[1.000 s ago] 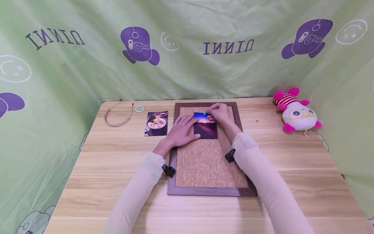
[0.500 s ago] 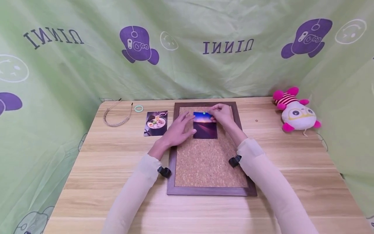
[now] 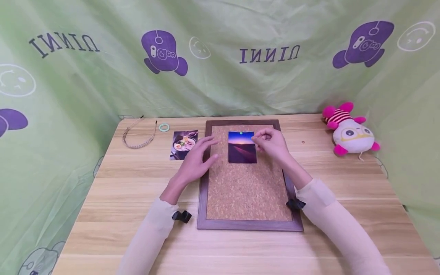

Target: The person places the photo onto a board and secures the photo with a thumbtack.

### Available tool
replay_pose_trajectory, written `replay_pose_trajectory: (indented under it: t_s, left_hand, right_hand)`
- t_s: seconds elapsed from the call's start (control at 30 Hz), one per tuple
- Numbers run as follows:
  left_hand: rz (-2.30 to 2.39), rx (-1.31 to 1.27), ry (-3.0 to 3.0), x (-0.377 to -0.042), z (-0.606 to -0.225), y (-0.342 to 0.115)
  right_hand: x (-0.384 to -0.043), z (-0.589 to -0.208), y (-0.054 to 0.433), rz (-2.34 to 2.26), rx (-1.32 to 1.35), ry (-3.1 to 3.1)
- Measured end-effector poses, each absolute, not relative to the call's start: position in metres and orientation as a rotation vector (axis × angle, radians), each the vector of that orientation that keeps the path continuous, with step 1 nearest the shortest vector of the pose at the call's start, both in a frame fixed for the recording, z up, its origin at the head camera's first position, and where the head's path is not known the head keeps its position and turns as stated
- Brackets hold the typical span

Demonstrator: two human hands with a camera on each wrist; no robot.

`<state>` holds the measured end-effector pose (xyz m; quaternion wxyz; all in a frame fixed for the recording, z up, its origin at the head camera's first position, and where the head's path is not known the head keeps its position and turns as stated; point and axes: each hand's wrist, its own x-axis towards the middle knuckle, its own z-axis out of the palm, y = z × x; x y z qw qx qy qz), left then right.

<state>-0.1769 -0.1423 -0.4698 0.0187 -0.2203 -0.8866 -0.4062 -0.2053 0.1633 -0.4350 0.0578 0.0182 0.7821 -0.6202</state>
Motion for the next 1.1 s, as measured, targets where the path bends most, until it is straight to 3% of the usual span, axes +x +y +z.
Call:
replay_pose_trajectory:
  t_s: [0.47,1.1]
  left_hand:
    - [-1.267,-0.502,-2.633,-0.145,-0.471,-0.176]
    - [-1.618,0.024,-2.525,-0.156,-0.483,-0.213]
  right_hand:
    - [-0.157,-0.43,0.196,-1.906,0.019,2.351]
    - [-0.125,-0.441,0.248,-1.816,0.053,2.397]
